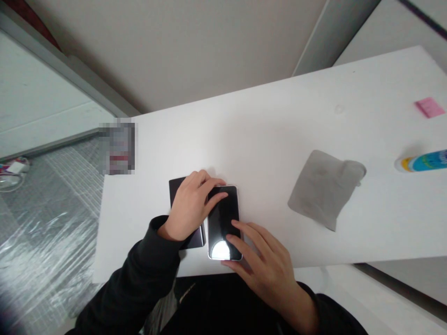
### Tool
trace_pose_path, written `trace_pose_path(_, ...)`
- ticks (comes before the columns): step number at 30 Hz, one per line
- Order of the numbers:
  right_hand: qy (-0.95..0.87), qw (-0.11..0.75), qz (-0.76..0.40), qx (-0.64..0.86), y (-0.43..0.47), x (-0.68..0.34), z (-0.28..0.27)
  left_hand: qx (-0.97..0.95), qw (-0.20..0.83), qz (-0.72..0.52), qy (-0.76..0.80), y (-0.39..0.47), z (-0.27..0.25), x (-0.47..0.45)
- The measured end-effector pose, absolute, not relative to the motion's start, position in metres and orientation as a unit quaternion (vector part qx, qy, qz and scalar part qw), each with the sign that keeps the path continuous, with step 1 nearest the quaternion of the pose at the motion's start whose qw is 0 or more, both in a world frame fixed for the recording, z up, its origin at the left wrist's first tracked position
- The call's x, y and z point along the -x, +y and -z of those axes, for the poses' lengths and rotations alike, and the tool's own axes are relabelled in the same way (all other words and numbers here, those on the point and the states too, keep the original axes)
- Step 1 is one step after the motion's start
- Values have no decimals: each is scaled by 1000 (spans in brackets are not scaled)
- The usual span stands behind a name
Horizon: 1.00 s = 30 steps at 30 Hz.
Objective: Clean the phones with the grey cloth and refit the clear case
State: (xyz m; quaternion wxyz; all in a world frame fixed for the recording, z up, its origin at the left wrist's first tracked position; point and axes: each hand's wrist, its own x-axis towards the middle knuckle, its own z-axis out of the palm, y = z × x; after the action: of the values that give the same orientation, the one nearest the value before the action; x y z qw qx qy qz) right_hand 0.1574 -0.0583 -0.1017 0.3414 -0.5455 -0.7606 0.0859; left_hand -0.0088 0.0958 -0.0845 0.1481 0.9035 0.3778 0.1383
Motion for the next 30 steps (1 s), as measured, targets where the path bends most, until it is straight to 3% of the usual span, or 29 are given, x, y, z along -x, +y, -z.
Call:
trace_pose_path(16, -747, 301, -130, 578, -54, -156, 105, -897, 161, -163, 378, 98, 86, 9)
trace_pose_path(22, -711, 295, -129, 626, -56, -156, 112, -811, 362, -268, 373, 99, 74, 12)
trace_pose_path(25, -680, 334, -222, 614, -58, -157, 107, -716, 479, -299, 410, 101, 72, 13)
trace_pose_path(30, -497, 421, -510, 562, -65, -156, 98, -614, 575, -301, 450, 107, 79, 15)
